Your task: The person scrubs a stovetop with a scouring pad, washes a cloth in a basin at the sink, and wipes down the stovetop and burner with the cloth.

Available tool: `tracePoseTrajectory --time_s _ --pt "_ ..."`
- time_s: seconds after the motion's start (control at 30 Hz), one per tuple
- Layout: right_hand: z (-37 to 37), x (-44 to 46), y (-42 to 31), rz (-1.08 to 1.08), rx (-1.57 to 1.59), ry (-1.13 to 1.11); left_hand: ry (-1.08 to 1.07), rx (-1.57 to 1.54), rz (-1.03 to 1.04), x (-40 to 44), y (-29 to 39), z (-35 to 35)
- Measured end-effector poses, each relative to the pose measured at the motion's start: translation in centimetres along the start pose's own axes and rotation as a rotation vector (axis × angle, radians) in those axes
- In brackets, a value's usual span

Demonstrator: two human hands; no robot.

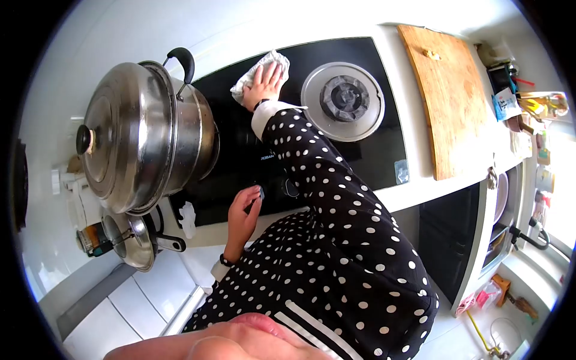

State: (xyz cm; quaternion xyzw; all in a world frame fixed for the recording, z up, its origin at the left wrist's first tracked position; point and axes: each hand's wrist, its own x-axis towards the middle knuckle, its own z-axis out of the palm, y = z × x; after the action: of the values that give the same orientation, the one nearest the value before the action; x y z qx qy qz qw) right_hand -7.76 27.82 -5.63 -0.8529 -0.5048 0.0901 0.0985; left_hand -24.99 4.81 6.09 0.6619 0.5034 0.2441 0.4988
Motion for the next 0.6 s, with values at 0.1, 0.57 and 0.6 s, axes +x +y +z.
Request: tracePoseTrajectory --time_s 0.1,0.57,0.6 --pt "-0.4 4.7 4.3 0.040 -0.017 0.018 -0.040 0.054 0.127 2.8 3.2 -0.2" --pt "-14.0 -16.6 24.6 -0.128 0.592 0.187 -0.167 0.966 0.835 30.4 0.3 7.7" --pt "-13.3 -18.6 27.5 -0.086 0.619 0.224 -0.201 1.040 0.949 31.1 0.2 8.5"
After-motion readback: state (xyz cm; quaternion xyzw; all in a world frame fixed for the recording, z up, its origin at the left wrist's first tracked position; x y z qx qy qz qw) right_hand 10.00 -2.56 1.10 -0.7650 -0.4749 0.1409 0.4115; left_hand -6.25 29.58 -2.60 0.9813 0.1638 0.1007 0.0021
